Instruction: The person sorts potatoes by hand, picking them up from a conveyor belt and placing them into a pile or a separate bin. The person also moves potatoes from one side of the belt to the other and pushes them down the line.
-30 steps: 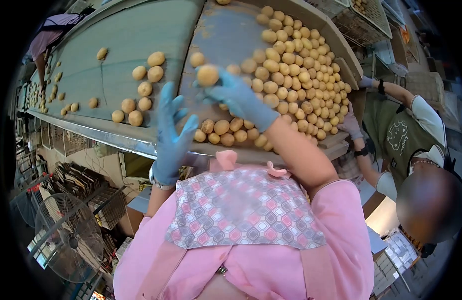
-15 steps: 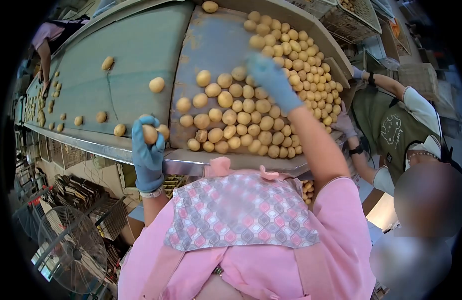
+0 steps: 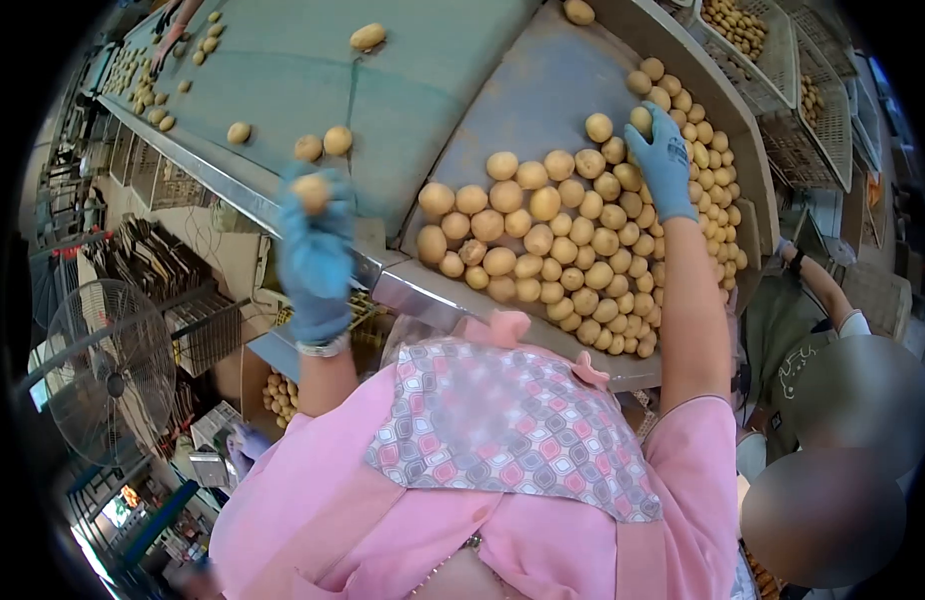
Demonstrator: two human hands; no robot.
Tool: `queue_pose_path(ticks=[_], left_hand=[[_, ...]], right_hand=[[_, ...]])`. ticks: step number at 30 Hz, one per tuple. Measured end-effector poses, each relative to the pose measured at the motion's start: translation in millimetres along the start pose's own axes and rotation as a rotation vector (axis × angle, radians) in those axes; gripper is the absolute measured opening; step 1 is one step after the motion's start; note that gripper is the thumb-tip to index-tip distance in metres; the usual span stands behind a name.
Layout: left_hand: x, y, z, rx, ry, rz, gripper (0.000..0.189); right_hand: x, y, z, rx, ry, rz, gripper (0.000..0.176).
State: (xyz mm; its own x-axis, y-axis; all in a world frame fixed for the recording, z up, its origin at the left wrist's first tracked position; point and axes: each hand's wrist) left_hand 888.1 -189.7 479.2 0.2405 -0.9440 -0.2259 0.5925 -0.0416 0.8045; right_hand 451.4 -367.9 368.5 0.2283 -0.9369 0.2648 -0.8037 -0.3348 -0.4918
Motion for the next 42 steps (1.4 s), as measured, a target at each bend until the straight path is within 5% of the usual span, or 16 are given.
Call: queue_pose_path(ticks=[3,5,7,10,11,14,18,21,24,27,29,30,34,36,40,42], left_hand=[[0.7,29.7,-89.6,0.197,0.599,0.330,0.031],[2.0,8.2,-230.9,0.273,0.831,0.341,0.027],[4.9,-52.1,-433.7,0.211,0.776,0.143,0.024],[-5.6,-71.7,-459.3,-0.267,1.004,-0.434,0.037],[-5.7,-71.7,-448.4,-0.167,1.012,-0.411,0.044],[6.0,-48.2,-371.1,0.172,1.033,-0.184,0.059],[37.0,-5.9,-240.8,0.633,0.886,0.425,0.059],[37.6,18.4,-133.4,0.672,0.597,0.578,0.055],[31.1,19.7,-49.2,0.826,0.241,0.448,0.051],[14.2,3.0,-11.2,0.806,-0.073,0.153,0.050],[-13.1,-7.0,39.8,0.479,-0.201,-0.174,0.050],[-19.3,-20.9,52.7,0.391,-0.229,-0.340,0.056],[-21.0,-70.7,59.1,1.359,-0.659,-0.137,0.054],[-18.8,-79.6,57.7,1.785,-0.888,0.355,0.048],[-12.4,-83.3,53.4,1.885,-0.915,0.466,0.047],[-11.3,-78.2,58.0,1.943,-0.963,0.334,0.052]], right_hand=[[-32.5,-9.7,-10.5,0.007,0.021,-0.010,0.057],[-48.3,-13.5,-12.5,0.016,0.039,-0.010,0.057],[-54.7,-17.3,-10.7,-0.169,0.095,-0.082,0.053],[-52.7,-51.3,-17.3,-0.264,0.121,-0.264,0.042],[-48.6,-91.7,-24.6,-0.173,0.093,-0.365,0.035],[-60.4,-192.4,-0.5,-0.262,-0.547,-0.573,0.022],[-124.7,-226.3,58.5,-0.207,-0.366,-0.672,0.030],[-110.3,-242.2,56.4,-0.359,-0.580,-0.669,0.036],[-110.3,-223.6,58.4,-0.199,-0.433,-0.676,0.033],[-118.5,-215.7,29.0,0.390,-0.264,-0.302,0.032],[-126.8,-210.9,8.1,0.721,-0.132,0.002,0.034],[-125.7,-209.2,1.9,0.679,-0.138,-0.061,0.034],[-131.2,-190.4,4.7,0.333,-0.057,-0.220,0.030],[-132.8,-160.6,9.1,0.132,-0.070,-0.176,0.028],[-139.2,-133.3,22.2,-0.219,-0.039,-0.310,0.037],[-126.0,-136.3,34.5,-0.183,-0.230,-0.128,0.030]])
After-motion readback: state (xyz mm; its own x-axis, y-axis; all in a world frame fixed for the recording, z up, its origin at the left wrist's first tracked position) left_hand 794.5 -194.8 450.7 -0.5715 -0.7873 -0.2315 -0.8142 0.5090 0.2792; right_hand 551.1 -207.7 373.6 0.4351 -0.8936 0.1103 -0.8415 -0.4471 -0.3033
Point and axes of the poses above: each hand's wrist, its own x-axis towards the middle knuckle, its own z-axis out of the palm, y = z × x, and after that the axes turned 12 degrees about -z, right-handed
